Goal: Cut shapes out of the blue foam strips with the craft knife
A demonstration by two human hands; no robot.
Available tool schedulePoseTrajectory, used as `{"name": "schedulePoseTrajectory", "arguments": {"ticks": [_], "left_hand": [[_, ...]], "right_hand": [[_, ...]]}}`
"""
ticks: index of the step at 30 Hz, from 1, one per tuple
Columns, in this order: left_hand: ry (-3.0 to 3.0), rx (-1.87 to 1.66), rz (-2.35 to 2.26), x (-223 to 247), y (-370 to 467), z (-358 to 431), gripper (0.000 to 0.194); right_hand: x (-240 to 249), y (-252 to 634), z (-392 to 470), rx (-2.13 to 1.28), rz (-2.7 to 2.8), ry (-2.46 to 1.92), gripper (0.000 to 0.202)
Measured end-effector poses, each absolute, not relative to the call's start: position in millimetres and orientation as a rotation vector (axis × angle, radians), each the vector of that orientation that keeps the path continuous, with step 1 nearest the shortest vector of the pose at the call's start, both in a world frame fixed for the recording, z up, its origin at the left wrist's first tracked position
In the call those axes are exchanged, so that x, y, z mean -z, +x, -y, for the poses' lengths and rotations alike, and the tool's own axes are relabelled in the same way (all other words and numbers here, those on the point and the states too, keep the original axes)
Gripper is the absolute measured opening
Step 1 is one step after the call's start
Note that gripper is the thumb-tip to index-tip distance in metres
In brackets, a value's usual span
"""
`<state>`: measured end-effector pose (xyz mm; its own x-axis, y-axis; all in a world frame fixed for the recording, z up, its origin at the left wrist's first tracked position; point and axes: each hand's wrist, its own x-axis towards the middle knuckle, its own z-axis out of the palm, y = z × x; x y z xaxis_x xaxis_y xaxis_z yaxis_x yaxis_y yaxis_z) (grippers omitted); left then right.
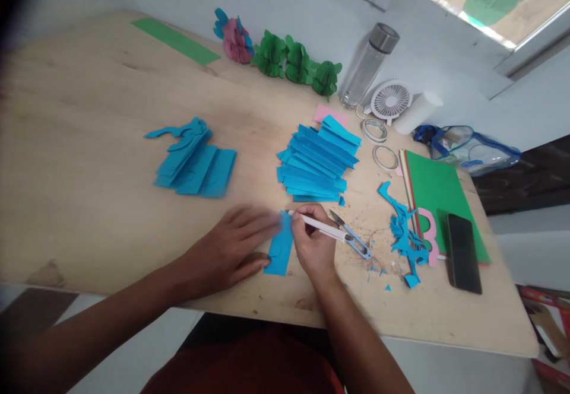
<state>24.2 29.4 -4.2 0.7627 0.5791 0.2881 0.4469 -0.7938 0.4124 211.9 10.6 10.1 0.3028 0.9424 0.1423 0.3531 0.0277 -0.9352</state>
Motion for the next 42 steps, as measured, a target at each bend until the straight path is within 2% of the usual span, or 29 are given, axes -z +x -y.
{"name": "schedulePoseTrajectory", "arguments": {"ticks": [15, 27, 42], "left_hand": [[2.636, -0.577, -0.794, 4.4, 24.5, -28.3, 0.044], [2.691, -0.627, -0.8, 10.7, 25.1, -27.5, 0.049], [2.718, -0.59, -0.805, 8.4, 25.4, -24.2, 0.045]], "right_hand": [[-3.4, 212.4, -6.4, -0.491, 1.501, -1.551, 0.018], [-5.9, 211.2, -6.3, -0.449, 1.519, -1.547, 0.019], [-4.6, 212.1, -7.2, -0.455, 1.508, -1.553, 0.019]]}}
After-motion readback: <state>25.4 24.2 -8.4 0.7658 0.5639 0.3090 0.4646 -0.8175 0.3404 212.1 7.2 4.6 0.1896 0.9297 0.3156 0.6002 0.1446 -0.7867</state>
